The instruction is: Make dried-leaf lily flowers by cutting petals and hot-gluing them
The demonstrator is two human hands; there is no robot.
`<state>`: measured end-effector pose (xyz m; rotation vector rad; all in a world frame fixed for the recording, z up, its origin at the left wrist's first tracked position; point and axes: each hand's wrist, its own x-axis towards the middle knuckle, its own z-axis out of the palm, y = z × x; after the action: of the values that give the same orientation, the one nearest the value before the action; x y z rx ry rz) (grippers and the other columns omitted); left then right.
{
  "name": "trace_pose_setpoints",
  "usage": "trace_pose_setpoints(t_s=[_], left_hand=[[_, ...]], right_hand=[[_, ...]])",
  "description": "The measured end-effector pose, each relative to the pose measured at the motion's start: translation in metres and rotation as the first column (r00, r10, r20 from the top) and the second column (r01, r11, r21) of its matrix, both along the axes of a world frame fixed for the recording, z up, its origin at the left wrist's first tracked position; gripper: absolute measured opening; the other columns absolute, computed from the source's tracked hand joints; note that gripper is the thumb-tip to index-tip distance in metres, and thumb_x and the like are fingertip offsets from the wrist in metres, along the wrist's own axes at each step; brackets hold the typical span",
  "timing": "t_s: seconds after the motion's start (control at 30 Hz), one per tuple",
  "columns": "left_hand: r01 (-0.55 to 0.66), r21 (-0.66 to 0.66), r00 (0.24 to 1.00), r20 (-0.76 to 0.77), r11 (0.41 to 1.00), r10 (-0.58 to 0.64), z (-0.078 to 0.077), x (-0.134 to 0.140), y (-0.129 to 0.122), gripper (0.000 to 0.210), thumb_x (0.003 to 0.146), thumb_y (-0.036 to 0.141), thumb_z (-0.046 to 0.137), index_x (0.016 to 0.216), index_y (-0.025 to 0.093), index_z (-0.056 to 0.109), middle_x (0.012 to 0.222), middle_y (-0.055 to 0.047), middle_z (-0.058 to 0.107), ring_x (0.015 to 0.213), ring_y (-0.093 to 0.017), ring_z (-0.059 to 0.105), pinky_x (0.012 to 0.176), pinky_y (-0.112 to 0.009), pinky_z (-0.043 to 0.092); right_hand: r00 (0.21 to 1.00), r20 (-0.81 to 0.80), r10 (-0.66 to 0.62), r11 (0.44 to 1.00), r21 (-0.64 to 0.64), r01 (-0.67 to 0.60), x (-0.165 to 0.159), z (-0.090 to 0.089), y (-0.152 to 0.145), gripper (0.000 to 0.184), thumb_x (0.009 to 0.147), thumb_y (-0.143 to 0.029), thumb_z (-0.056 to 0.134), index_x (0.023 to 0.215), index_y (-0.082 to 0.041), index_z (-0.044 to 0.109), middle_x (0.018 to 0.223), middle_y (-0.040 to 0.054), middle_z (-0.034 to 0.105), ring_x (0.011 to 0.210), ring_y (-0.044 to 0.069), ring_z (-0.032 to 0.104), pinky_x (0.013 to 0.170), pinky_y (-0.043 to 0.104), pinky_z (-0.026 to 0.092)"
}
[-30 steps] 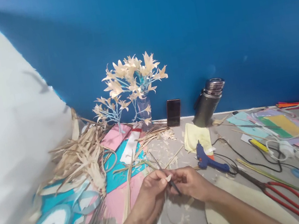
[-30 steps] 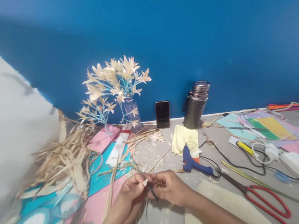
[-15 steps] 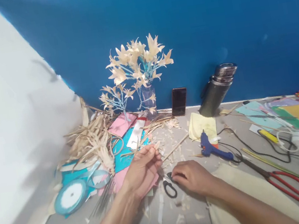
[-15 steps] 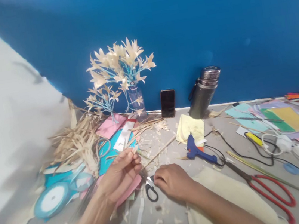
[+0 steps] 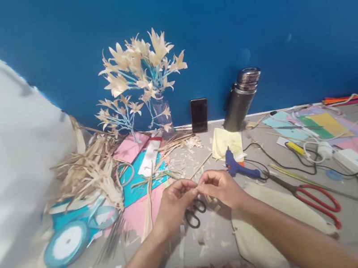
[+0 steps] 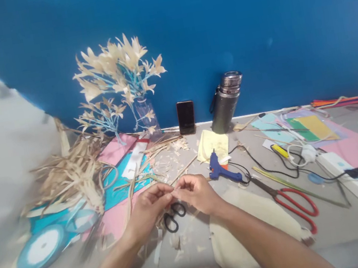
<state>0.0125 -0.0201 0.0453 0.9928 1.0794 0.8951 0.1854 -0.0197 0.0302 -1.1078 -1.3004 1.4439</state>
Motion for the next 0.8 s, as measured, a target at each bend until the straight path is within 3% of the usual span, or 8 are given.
trace_pose_setpoints(t_s=[0.3, 0.43, 0.6, 0.7, 0.8], left_hand=[[0.17, 0.008, 0.985, -0.011, 0.985, -0.17, 0.004, -0.007, 0.007, 0.023, 0.077, 0.033, 0.074, 0.07, 0.015, 0.061, 0.059, -0.002, 0.062, 0.053, -0.01, 0.053, 0.051, -0.019, 0.038], [0.135, 0.007, 0.991, -0.022, 0.991, -0.134, 0.006, -0.01, 0.013, 0.025, 0.078, 0.034, 0.074, 0.07, 0.017, 0.058, 0.06, -0.001, 0.062, 0.052, -0.01, 0.052, 0.048, -0.018, 0.037], [0.064, -0.01, 0.996, -0.058, 0.998, -0.064, -0.011, -0.032, 0.011, 0.028, 0.085, 0.041, 0.065, 0.073, 0.017, 0.057, 0.062, 0.0, 0.06, 0.047, -0.009, 0.045, 0.043, -0.018, 0.032], [0.093, 0.016, 0.991, -0.093, 0.996, -0.091, -0.016, -0.051, 0.002, 0.029, 0.088, 0.038, 0.062, 0.069, 0.017, 0.057, 0.06, 0.0, 0.058, 0.051, -0.01, 0.049, 0.05, -0.021, 0.039], [0.126, 0.119, 0.966, -0.242, 0.985, -0.094, -0.012, -0.068, -0.006, 0.023, 0.089, 0.033, 0.06, 0.072, 0.018, 0.064, 0.067, -0.004, 0.063, 0.062, -0.015, 0.057, 0.062, -0.025, 0.047]], right_hand=[[0.999, 0.022, 0.035, 0.998, -0.061, -0.034, -0.001, 0.001, 0.002, 0.03, 0.073, -0.043, 0.077, 0.07, -0.015, 0.064, 0.062, -0.0001, 0.061, 0.053, 0.009, 0.049, 0.051, 0.022, 0.039], [0.99, -0.041, -0.133, 0.977, -0.172, 0.124, 0.006, 0.007, 0.008, 0.032, 0.068, -0.045, 0.077, 0.066, -0.017, 0.062, 0.051, -0.0035, 0.053, 0.044, 0.008, 0.041, 0.045, 0.022, 0.034], [0.953, 0.021, -0.302, 0.947, -0.113, 0.302, 0.024, 0.006, 0.023, 0.032, 0.069, -0.045, 0.078, 0.066, -0.015, 0.067, 0.06, 0.0001, 0.059, 0.048, 0.007, 0.037, 0.046, 0.022, 0.028], [0.944, -0.003, -0.331, 0.937, -0.12, 0.328, 0.033, 0.0, 0.03, 0.034, 0.072, -0.048, 0.078, 0.072, -0.015, 0.07, 0.059, -0.0001, 0.058, 0.048, 0.008, 0.037, 0.046, 0.023, 0.027], [0.917, -0.047, -0.396, 0.913, -0.131, 0.387, 0.039, 0.003, 0.032, 0.033, 0.07, -0.046, 0.08, 0.078, -0.015, 0.072, 0.071, 0.0027, 0.065, 0.048, 0.006, 0.038, 0.045, 0.023, 0.027]])
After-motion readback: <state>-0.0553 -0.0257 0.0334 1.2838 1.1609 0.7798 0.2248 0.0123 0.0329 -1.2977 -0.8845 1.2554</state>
